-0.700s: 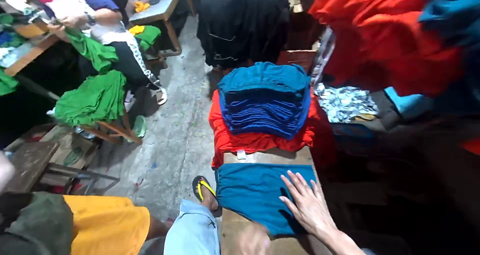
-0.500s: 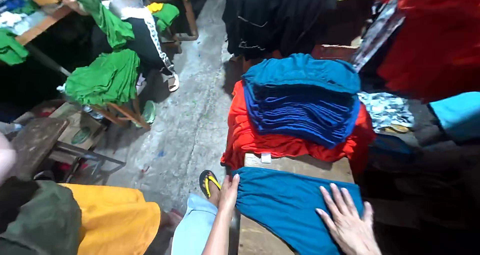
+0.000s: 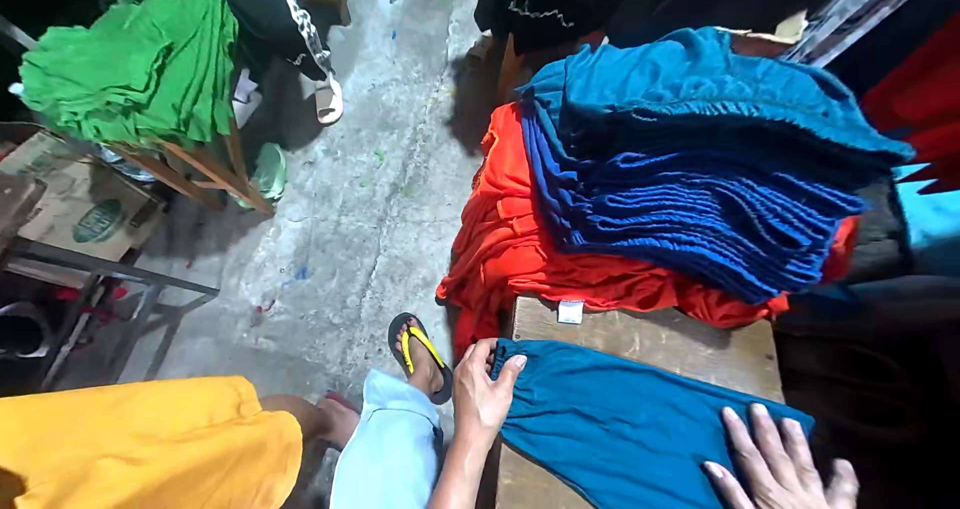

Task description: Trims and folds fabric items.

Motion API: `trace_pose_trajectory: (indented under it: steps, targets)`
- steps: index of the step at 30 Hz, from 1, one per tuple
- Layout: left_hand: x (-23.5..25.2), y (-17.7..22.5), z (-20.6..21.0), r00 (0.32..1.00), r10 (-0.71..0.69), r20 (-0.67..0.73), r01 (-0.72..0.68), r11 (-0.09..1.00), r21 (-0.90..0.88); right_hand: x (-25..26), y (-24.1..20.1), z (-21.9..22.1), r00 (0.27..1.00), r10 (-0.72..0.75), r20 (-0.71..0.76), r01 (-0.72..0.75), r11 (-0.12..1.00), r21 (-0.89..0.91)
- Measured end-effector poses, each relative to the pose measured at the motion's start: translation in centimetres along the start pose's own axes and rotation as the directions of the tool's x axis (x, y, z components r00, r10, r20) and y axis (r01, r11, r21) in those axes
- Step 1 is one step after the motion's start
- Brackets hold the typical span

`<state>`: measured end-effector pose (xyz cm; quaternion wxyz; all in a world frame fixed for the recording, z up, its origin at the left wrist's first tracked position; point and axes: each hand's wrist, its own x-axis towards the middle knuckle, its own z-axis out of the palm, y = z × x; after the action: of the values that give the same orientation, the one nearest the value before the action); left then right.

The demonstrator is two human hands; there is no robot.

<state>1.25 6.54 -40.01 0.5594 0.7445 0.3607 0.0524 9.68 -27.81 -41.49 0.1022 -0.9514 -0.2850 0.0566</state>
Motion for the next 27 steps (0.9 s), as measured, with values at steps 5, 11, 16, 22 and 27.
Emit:
trace_pose_trajectory:
  steps: [5, 11, 16, 22, 27]
  targets:
    - [1.5, -0.3, -1.2, 0.985, -0.144, 0.097, 0.158, 0.973, -0.167, 1.4, -1.2, 0.5, 0.998, -0.005, -0.058, 0.004, 1.000, -0.021]
    - [2.3, -1.7, -0.9, 0.959, -0.235, 0.156, 0.279, 0.875, -0.396, 1.8, -2.6, 0.2, 0.996, 0.056, -0.076, -0.060, 0.996, -0.058]
    - [2.1, -2.4, -1.3, 0.964, -0.236, 0.124, 0.266, 0.886, -0.380, 2.3, -4.2, -0.1, 0.991, 0.085, 0.101, -0.092, 0.993, 0.070]
    - [2.1, -2.2, -0.6, 0.960, -0.269, 0.074, 0.278, 0.900, -0.336, 1.5, 1.0, -0.5, 0.975, 0.220, 0.034, -0.222, 0.970, 0.095]
    - [1.5, -2.3, -1.0, 0.945, -0.296, 0.137, 0.326, 0.877, -0.354, 0.4, 0.4, -0.2, 0.966, 0.244, -0.087, -0.237, 0.968, 0.087]
